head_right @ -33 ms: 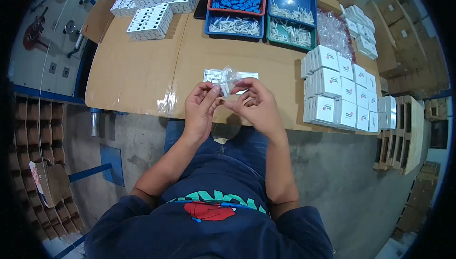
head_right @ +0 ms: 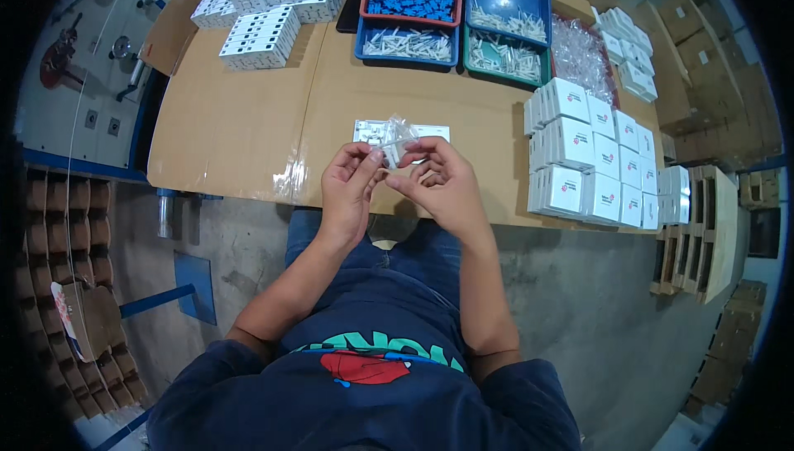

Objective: Packaging small blue plastic parts into white cardboard boxes.

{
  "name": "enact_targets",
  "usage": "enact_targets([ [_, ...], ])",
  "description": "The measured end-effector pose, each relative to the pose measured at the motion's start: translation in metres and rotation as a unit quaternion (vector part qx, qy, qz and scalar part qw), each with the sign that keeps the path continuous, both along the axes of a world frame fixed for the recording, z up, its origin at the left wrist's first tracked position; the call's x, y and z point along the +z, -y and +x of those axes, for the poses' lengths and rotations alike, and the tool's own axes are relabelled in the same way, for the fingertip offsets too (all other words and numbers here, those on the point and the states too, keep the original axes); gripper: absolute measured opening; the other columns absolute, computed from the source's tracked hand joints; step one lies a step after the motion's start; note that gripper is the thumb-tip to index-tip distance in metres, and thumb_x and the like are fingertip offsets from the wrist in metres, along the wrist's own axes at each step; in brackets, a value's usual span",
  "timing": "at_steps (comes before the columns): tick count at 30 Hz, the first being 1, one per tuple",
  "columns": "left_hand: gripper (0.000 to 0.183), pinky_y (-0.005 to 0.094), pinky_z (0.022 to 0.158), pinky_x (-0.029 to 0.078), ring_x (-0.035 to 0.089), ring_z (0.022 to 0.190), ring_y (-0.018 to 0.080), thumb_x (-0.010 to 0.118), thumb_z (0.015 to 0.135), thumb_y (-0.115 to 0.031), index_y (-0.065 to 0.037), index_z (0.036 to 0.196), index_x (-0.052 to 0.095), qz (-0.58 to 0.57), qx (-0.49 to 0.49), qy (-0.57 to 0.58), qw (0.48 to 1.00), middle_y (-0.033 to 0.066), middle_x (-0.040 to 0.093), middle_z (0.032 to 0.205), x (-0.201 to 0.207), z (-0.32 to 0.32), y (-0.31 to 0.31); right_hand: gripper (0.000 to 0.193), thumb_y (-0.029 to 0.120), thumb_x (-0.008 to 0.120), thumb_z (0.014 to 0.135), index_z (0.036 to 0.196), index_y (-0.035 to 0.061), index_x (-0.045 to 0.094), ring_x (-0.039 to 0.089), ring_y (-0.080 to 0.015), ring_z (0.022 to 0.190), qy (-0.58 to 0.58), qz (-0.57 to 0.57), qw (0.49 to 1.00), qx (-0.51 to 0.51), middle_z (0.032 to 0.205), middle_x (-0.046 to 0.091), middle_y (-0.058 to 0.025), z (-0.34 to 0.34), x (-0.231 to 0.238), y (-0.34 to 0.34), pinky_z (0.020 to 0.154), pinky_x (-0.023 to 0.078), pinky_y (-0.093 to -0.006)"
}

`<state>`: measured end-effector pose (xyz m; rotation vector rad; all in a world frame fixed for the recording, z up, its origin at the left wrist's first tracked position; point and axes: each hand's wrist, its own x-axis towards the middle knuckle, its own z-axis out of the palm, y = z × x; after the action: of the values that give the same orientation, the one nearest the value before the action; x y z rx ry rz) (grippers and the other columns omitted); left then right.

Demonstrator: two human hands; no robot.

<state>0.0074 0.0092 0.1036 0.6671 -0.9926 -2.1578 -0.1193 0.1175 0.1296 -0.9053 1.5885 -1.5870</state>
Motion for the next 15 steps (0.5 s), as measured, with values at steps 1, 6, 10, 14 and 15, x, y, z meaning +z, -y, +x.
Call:
enact_targets([
  [1, 0.014, 0.0279, 0.082, 0.053, 0.064, 0.09, 0.011, 0.068, 0.097, -0.009, -0.002, 0.108, 0.062, -0.025, 0.017, -0.006, 1.0, 0.0046, 0.067, 0.099, -0.002, -0.001, -0.001, 0.039, 0.001, 0.079, 0.086, 0.118, 0.0004, 0.059, 0.061, -0.0056, 0.081, 0.019, -0.012, 0.999, -0.027, 0.101, 0.066, -0.0054, 0.004, -0.005, 0.004, 0.066, 0.049, -0.0188],
  [6, 0.014, 0.0269, 0.083, 0.052, 0.062, 0.09, 0.0096, 0.069, 0.096, -0.008, -0.003, 0.107, 0.063, -0.023, 0.026, 0.002, 0.999, 0.0033, 0.066, 0.098, -0.001, 0.0, -0.003, 0.032, -0.002, 0.076, 0.087, 0.114, -0.0021, 0.059, 0.063, -0.0072, 0.085, 0.083, -0.049, 0.993, -0.063, 0.099, 0.065, -0.0052, 0.013, -0.004, 0.01, 0.068, 0.053, -0.0197],
  [10, 0.012, 0.0273, 0.082, 0.049, 0.061, 0.093, 0.0105, 0.065, 0.098, -0.005, -0.004, 0.109, 0.06, -0.007, 0.024, -0.009, 1.0, 0.0038, 0.064, 0.103, 0.001, 0.002, -0.002, 0.029, -0.003, 0.073, 0.089, 0.115, -0.0028, 0.059, 0.065, -0.0092, 0.088, 0.098, -0.049, 0.992, -0.055, 0.101, 0.066, -0.0056, 0.016, -0.006, 0.013, 0.072, 0.055, -0.0217],
  [14, 0.014, 0.0264, 0.082, 0.049, 0.06, 0.091, 0.0103, 0.065, 0.097, -0.004, -0.003, 0.11, 0.059, 0.004, 0.026, -0.028, 0.999, 0.0034, 0.063, 0.102, -0.001, 0.002, -0.002, 0.027, -0.004, 0.07, 0.091, 0.117, -0.0038, 0.061, 0.065, -0.0119, 0.093, 0.107, -0.074, 0.991, -0.042, 0.106, 0.067, -0.0072, 0.018, -0.011, 0.014, 0.081, 0.056, -0.0257],
  [15, 0.014, 0.0251, 0.081, 0.048, 0.058, 0.088, 0.0091, 0.066, 0.097, -0.005, -0.003, 0.109, 0.06, -0.011, 0.03, -0.02, 0.999, 0.0023, 0.063, 0.1, -0.006, 0.003, -0.002, 0.027, -0.004, 0.069, 0.092, 0.118, -0.004, 0.061, 0.065, -0.0126, 0.095, 0.105, -0.079, 0.99, -0.041, 0.107, 0.067, -0.0076, 0.019, -0.012, 0.015, 0.083, 0.056, -0.0269],
])
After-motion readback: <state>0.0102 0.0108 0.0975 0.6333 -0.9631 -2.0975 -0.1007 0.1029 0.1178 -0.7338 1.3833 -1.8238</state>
